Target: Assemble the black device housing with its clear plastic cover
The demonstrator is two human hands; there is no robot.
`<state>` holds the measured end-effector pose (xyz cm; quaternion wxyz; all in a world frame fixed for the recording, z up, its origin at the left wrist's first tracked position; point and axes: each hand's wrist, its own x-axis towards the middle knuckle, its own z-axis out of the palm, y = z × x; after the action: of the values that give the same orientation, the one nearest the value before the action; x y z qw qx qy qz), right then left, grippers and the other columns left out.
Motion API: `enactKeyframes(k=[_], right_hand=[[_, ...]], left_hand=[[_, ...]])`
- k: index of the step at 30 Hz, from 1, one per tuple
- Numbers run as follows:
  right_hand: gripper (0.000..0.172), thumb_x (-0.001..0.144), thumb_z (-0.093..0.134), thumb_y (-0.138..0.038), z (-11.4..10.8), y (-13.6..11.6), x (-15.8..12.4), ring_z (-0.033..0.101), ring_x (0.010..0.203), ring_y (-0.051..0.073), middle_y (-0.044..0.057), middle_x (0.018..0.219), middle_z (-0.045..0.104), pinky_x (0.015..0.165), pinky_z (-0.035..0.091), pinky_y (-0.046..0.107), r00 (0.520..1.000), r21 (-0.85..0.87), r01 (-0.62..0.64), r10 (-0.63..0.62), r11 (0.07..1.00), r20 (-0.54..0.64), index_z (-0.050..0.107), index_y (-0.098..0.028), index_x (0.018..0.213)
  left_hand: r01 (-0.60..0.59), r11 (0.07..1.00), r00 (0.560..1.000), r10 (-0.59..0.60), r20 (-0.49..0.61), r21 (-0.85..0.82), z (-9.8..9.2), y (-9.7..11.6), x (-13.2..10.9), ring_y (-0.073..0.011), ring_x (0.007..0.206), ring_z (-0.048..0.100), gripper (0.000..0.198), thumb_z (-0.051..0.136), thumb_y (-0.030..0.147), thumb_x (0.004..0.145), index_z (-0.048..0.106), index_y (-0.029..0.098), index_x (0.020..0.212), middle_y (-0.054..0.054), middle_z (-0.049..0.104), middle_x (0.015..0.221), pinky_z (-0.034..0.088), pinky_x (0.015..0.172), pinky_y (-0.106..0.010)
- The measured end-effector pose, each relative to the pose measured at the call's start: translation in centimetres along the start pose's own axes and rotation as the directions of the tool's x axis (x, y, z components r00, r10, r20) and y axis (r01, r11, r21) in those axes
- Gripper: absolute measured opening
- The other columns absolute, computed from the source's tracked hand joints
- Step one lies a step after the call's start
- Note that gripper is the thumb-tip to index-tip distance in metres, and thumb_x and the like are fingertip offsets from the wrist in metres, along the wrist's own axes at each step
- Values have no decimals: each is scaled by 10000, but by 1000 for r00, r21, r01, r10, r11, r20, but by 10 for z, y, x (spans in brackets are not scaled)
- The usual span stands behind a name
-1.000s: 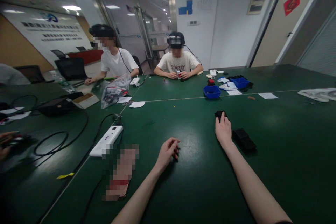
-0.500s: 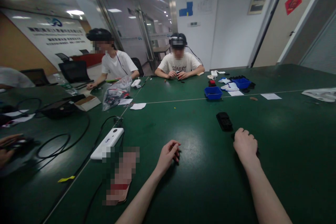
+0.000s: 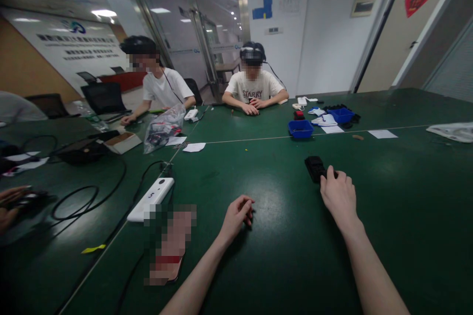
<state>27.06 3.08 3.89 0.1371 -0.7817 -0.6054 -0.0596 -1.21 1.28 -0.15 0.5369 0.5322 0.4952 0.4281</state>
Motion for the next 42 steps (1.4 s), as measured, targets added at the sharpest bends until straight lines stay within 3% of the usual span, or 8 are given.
enactKeyframes(k=[4,8,14,18,25,32,37,42], right_hand=[[571,869,249,-430,-1,-16,0,545,969,333,228,1124,531,765,475,480,999,241,-11,3,970,34,455,-90,1279],[500,867,279,-431,5,-47,-10,534,1048,271,138,1147,575,913,411,431,980,583,55,-154,811,122,519,-155,1208],[398,873,318,-454,20,-99,-49,580,972,205,59,1029,644,877,426,346,839,896,-69,-461,439,291,559,-202,1065],[383,887,304,-433,32,-113,-65,592,921,185,50,976,650,855,428,329,799,931,-121,-522,345,297,537,-193,1073],[319,843,379,-319,40,-106,-53,597,928,202,80,994,660,834,428,333,803,891,-29,-520,453,290,589,-163,1027],[282,824,420,-273,18,-98,-46,631,773,188,64,848,692,708,458,302,809,778,154,-530,609,254,649,-180,961],[288,853,384,-297,2,-69,-24,629,763,197,75,841,682,679,463,306,916,498,214,-350,840,196,648,-194,909],[286,855,390,-329,0,-23,-2,624,775,230,126,903,654,598,480,321,990,110,24,-39,994,136,616,-170,929]], left_hand=[[-1,1000,1000,1,-3,12,0,2,-1,-78,453,497,267,517,388,766,572,130,804,21,497,595,406,383,-171],[2,1000,1000,-2,4,12,0,3,-1,-79,467,499,257,506,369,775,572,126,825,17,493,615,412,386,-174],[-15,1000,1000,15,-16,-23,0,2,0,-90,499,527,344,481,405,791,564,130,982,-6,537,699,438,394,-191],[-49,998,998,50,-31,30,-1,0,1,-65,403,475,358,493,462,782,582,123,858,27,511,609,404,369,-179],[5,999,998,-1,-68,50,0,2,-1,-55,318,380,296,545,439,751,534,150,816,85,427,472,300,302,-156],[-18,988,997,29,-74,153,-1,3,1,-65,378,396,297,564,420,742,608,129,780,47,490,490,294,370,-173],[-85,977,993,99,-59,196,-2,4,2,-121,590,538,331,542,431,761,650,118,758,-29,615,660,398,522,-201],[1,987,999,5,-42,161,-3,5,0,-82,396,438,394,455,484,805,623,131,844,22,532,573,317,362,-189]])
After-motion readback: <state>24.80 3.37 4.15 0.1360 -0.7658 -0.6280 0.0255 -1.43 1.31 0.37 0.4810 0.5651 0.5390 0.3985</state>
